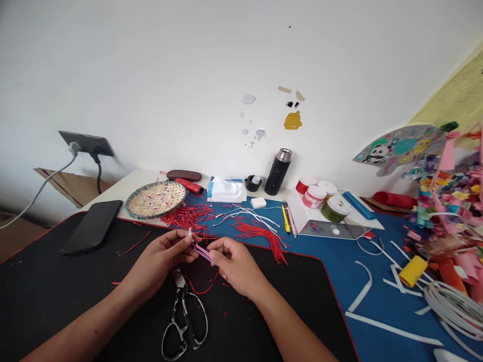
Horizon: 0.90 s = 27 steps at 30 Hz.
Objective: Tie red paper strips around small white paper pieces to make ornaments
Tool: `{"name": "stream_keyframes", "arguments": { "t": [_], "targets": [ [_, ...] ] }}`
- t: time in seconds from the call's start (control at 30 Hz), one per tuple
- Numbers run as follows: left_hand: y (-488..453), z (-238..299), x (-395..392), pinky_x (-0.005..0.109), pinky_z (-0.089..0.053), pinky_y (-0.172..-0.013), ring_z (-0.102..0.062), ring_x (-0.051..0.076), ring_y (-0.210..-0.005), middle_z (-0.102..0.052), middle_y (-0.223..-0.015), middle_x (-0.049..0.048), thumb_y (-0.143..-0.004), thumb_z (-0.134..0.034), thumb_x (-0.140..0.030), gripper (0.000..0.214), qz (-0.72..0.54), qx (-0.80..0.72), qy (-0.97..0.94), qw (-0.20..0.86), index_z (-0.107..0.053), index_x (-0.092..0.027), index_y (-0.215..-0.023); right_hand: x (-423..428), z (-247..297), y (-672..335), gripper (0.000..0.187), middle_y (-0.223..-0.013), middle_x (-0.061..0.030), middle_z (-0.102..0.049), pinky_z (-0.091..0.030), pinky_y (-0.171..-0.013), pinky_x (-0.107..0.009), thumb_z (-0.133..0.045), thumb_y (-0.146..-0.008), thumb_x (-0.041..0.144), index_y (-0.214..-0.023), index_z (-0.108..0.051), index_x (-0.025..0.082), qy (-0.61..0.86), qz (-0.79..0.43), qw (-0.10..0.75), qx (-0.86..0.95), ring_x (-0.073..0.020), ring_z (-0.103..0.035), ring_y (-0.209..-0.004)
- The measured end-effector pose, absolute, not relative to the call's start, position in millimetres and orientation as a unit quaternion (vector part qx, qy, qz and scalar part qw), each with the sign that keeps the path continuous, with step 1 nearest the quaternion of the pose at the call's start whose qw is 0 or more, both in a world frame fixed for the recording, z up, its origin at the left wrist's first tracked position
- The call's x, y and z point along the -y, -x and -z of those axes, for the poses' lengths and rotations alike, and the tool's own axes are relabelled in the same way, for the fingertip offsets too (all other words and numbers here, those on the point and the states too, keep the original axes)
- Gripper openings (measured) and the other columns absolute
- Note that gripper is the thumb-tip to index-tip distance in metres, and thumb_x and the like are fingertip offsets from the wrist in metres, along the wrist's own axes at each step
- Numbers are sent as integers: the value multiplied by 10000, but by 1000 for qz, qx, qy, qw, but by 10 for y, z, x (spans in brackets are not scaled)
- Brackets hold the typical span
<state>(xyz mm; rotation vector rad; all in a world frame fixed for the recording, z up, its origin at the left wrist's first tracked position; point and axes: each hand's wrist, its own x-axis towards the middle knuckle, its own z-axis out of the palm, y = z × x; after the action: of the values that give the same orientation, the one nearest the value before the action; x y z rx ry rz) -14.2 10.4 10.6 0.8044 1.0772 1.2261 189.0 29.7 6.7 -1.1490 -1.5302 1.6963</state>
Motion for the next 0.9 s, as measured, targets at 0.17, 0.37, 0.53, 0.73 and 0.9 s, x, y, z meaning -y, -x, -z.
{"name": "stream_keyframes", "arguments": {
  "t": [0.17, 0.37, 0.53, 0.73, 0.9],
  "targets": [
    [129, -94, -94, 230, -590, -659, -691, 129, -640, -728, -771, 13, -723, -919, -439, 343, -534, -463, -329, 626, -741, -168, -836, -283, -41, -1874, 194, -877, -6, -674, -464, -736, -289, -678, -923, 256, -1110, -706, 216, 446, -477, 297, 696, -165, -614, -790],
    [146, -103, -95, 199, -526, -570, -656, 128, -619, -728, -721, 23, -765, -874, -453, 332, -523, -474, -358, 611, -731, -166, -852, -274, -96, -1889, 143, -868, -9, -706, -440, -711, -281, -624, -970, 267, -1054, -731, 222, 438, -419, 288, 741, -168, -617, -770],
    [186, -43, -127, 194, -410, -415, -545, 96, -477, -712, -722, 12, -798, -815, -522, 376, -513, -497, -386, 584, -691, -168, -822, -268, -119, -1897, 213, -772, 2, -641, -414, -634, -258, -577, -1004, 358, -1028, -718, 200, 430, -463, 333, 699, -148, -571, -688],
    [154, -36, -113, 212, -483, -507, -610, 108, -547, -759, -783, 30, -770, -850, -449, 342, -506, -483, -399, 593, -708, -168, -903, -283, -205, -1910, 305, -677, 19, -577, -398, -577, -257, -561, -1011, 450, -1066, -706, 188, 445, -462, 395, 658, -140, -530, -598],
    [126, -101, -96, 227, -502, -513, -634, 122, -548, -774, -779, 29, -756, -846, -442, 362, -492, -491, -408, 592, -695, -167, -937, -279, -167, -1912, 230, -802, -16, -665, -432, -626, -261, -579, -1008, 373, -1068, -710, 194, 446, -419, 382, 693, -155, -592, -697]
  ]
}}
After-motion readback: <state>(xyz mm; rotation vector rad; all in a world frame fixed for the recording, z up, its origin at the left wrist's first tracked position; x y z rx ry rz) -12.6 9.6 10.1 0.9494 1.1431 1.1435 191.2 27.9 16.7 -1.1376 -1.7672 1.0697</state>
